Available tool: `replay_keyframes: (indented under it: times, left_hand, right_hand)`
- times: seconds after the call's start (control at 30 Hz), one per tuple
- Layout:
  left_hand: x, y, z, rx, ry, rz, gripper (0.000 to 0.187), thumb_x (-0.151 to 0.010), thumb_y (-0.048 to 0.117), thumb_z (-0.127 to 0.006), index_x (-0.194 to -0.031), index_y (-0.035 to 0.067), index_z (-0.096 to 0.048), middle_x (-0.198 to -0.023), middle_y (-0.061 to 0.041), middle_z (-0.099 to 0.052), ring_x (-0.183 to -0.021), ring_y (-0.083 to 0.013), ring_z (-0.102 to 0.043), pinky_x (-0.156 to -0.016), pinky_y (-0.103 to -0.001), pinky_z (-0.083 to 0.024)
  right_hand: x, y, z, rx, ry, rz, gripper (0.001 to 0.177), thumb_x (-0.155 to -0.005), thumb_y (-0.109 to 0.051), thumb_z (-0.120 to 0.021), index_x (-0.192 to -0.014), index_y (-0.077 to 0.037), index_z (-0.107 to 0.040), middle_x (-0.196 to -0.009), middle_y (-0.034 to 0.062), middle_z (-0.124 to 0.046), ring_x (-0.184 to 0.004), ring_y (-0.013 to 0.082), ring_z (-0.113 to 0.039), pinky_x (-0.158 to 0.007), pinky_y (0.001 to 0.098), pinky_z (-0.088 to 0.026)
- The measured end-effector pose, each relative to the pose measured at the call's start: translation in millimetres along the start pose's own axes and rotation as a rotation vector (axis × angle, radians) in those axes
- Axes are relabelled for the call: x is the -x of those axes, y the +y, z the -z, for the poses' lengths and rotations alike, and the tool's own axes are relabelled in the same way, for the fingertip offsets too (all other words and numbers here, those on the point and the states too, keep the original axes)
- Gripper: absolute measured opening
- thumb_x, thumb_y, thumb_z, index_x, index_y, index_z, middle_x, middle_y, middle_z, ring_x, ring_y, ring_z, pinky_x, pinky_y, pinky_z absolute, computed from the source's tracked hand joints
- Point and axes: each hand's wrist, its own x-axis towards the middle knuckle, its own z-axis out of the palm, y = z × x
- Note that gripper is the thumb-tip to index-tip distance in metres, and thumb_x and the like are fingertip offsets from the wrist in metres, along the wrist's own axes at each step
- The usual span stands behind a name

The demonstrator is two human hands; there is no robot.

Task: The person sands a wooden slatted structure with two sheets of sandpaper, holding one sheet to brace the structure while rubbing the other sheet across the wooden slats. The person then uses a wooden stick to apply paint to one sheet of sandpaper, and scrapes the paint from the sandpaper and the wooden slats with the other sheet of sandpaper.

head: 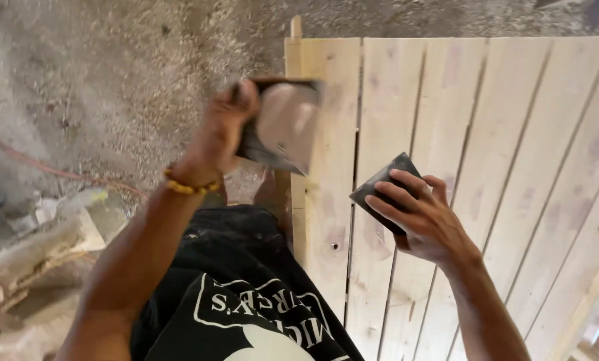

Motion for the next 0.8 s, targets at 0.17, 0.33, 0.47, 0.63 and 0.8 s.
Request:
replay_keyframes:
  times: [0.17, 0.33, 0.47, 0.63, 0.8]
  left_hand:
    - [40.1, -10.4, 18.9, 0.027, 0.114, -0.098, 0.055, -0.107, 0.047, -0.048, -0.137, 0.003, -0.058, -0.126, -0.016, -0.069, -0.107, -0.0262, -0.074, -0.083, -0.043, -0.065]
    - [78.8, -25.2, 19.2, 0.024, 0.449, -0.045, 0.054, -0.111, 0.043, -0.049, -0.138, -0.002, -0.060, -0.125, -0.014, -0.070, -0.107, -0.0205, -0.071, -0.090, -0.037, -0.061]
    - [100.3, -34.1, 28.4, 0.102, 0.536, -0.058, 0.054, -0.108, 0.044, -0.050, -0.135, -0.001, -0.060, -0.121, -0.012, -0.071, -0.102, -0.0199, -0.071, -0.084, -0.038, -0.062]
    - [117.9, -44.9, 42.4, 0.133, 0.586, -0.102, 0.053, -0.109, 0.043, -0.052, -0.136, -0.002, -0.060, -0.121, -0.012, -0.070, -0.102, -0.0209, -0.071, -0.085, -0.038, -0.062]
    - [118.8, -49.0, 41.3, 0.142, 0.614, -0.060, 0.052, -0.109, 0.044, -0.050, -0.134, -0.001, -0.061, -0.118, -0.011, -0.072, -0.099, -0.0199, -0.072, -0.083, -0.036, -0.062]
  right_hand:
    - [-46.4, 23.6, -31.6, 0.150, -0.104, 0.407, 0.073, -0.066, -0.028, -0.086, -0.132, -0.024, -0.057, -0.138, 0.0015, -0.051, -0.134, 0.0289, -0.042, -0.100, 0.0587, -0.040]
    - [-92.7, 30.3, -48.4, 0.305, -0.206, 0.700, 0.060, -0.081, -0.053, -0.075, -0.130, -0.023, -0.057, -0.134, 0.0013, -0.050, -0.137, 0.0263, -0.039, -0.102, 0.0574, -0.041]
    - [-117.5, 30.3, -64.3, 0.404, -0.300, 0.831, 0.063, -0.083, -0.059, -0.071, -0.132, -0.022, -0.055, -0.132, 0.0004, -0.048, -0.137, 0.0258, -0.036, -0.099, 0.0552, -0.040]
    - [-124.1, 36.3, -85.2, 0.422, -0.329, 0.879, 0.066, -0.081, -0.063, -0.071, -0.132, -0.024, -0.055, -0.131, 0.0016, -0.047, -0.134, 0.0270, -0.036, -0.105, 0.0559, -0.039]
    - [-121.5, 30.3, -87.3, 0.398, -0.359, 0.774, 0.044, -0.085, -0.050, -0.071, -0.121, -0.027, -0.059, -0.128, 0.0004, -0.048, -0.134, 0.0247, -0.037, -0.103, 0.0549, -0.039]
